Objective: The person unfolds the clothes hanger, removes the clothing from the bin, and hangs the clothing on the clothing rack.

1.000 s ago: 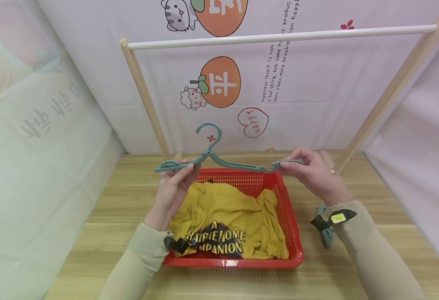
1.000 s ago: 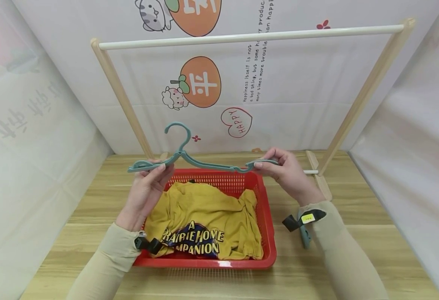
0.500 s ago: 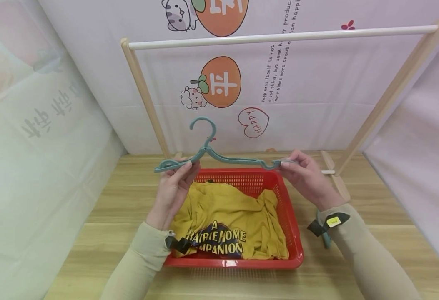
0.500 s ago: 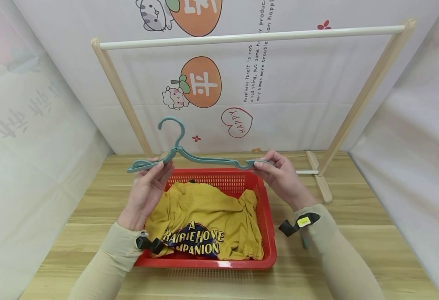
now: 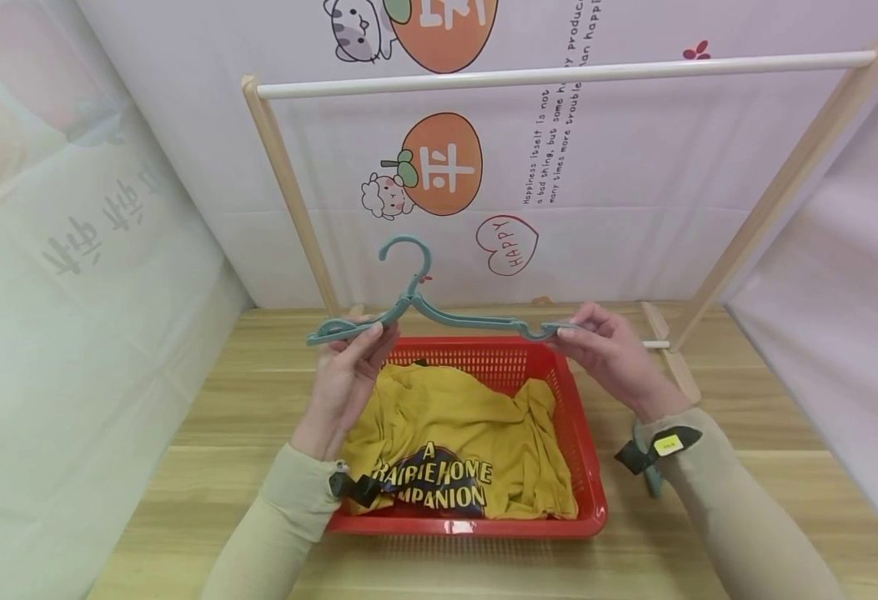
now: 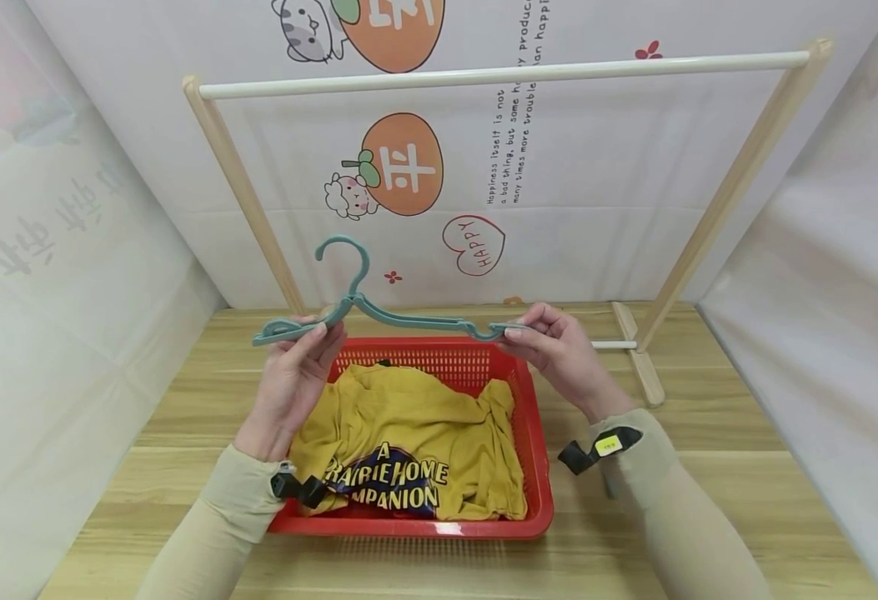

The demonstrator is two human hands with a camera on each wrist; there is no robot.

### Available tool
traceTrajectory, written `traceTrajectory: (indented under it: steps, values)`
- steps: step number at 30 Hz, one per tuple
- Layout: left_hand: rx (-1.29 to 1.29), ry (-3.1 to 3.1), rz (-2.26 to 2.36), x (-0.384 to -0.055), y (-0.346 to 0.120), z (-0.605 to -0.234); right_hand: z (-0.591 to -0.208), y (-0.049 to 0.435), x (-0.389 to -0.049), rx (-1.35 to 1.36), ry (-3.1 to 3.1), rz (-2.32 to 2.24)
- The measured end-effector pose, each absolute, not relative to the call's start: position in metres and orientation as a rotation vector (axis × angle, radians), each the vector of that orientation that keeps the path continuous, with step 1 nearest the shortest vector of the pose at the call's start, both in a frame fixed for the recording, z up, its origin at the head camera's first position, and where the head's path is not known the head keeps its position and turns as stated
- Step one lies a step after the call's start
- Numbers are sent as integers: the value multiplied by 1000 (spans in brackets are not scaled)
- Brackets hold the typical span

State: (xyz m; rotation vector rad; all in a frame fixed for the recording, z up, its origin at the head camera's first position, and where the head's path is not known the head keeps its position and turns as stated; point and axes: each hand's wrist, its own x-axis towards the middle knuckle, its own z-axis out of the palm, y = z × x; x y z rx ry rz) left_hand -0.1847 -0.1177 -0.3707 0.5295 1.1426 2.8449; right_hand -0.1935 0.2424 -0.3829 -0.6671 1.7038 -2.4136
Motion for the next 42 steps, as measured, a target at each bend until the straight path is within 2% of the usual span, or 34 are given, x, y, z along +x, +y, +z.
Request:
traceTrajectory:
  steps: [8, 16, 33, 42]
  values:
    - [575, 1158, 2794, -185, -117, -373, -334, 243, -194, -497, 2611, -1588]
    - [574, 1174, 2786, -185, -117, -374, -297, 225, -198, -639, 2740, -1155]
    - [539, 1168, 2739, -186, -121, -374, -302, 218, -199, -795, 2685, -1245]
    - [489, 1389, 2694, -189, -140, -369, -305, 230, -194, -717, 2715, -1243]
